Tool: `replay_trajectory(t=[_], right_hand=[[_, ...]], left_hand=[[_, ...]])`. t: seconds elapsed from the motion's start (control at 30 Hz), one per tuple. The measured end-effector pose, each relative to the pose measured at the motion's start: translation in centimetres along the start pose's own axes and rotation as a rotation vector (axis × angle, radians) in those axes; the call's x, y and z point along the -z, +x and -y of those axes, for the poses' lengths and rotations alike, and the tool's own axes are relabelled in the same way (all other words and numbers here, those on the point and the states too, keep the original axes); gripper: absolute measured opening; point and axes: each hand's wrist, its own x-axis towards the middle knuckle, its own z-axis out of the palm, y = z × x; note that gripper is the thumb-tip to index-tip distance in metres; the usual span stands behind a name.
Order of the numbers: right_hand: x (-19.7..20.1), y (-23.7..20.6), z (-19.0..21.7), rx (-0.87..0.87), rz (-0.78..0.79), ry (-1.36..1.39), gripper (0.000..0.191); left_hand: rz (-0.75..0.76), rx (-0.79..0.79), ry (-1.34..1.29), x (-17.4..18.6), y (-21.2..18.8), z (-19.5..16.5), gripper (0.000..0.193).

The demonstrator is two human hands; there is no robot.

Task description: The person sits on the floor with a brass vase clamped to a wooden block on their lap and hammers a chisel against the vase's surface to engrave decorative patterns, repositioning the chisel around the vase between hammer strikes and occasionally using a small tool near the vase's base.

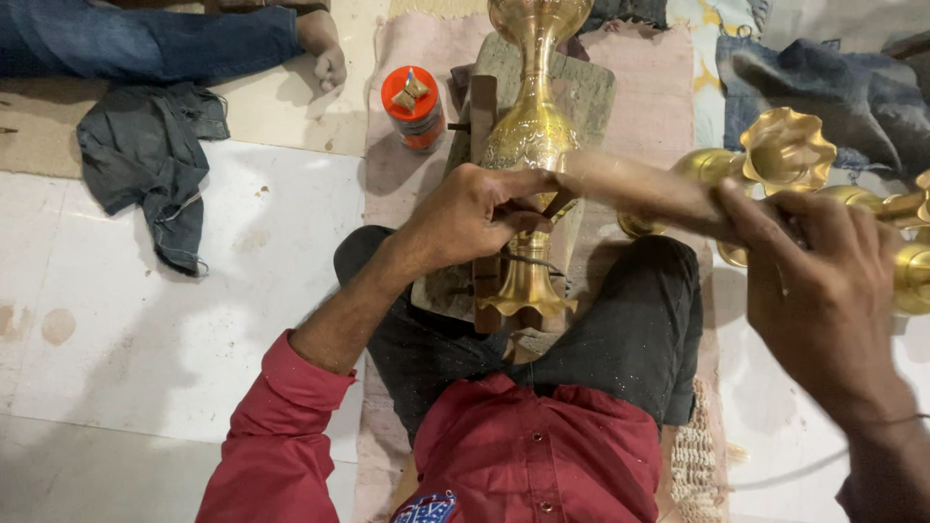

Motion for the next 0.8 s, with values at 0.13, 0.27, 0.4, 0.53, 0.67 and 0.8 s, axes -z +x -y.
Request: replay_trajectory(t=[0.13, 0.27, 0.4, 0.53, 0.67, 0.8], right_hand=[[0.4, 1.2, 1.3, -0.108, -0.058, 0.124, 0.055], [1.7, 1.6, 2.1, 0.243, 0.027, -0.576, 0.049], [1.4, 1.8, 1.5, -0.036, 0.06, 0.069, 0.054], [1.2, 1.7, 1.0, 0.109, 0.048, -0.154, 0.052], [1.4, 1.8, 1.4, 0.124, 0.056, -0.113, 0.041], [2.0, 2.3, 2.1, 0.138, 0.03, -0.368, 0.045]], left_hand=[[-0.058, -0.046, -0.093, -0.4, -0.3, 0.7, 0.053], [-0.082, -0.059, -0.106, -0.6, -0.4, 1.1, 0.053], [-0.049, -0.076, -0.144, -0.3, -0.7, 1.1, 0.055], [-0.067, -0.097, -0.145, -0.2, -0.8, 1.4, 0.055], [-0.09, 0.009, -0.132, -0.6, -1.0, 1.9, 0.051], [-0.12, -0.108, -0.2, -1.0, -1.1, 2.6, 0.049]])
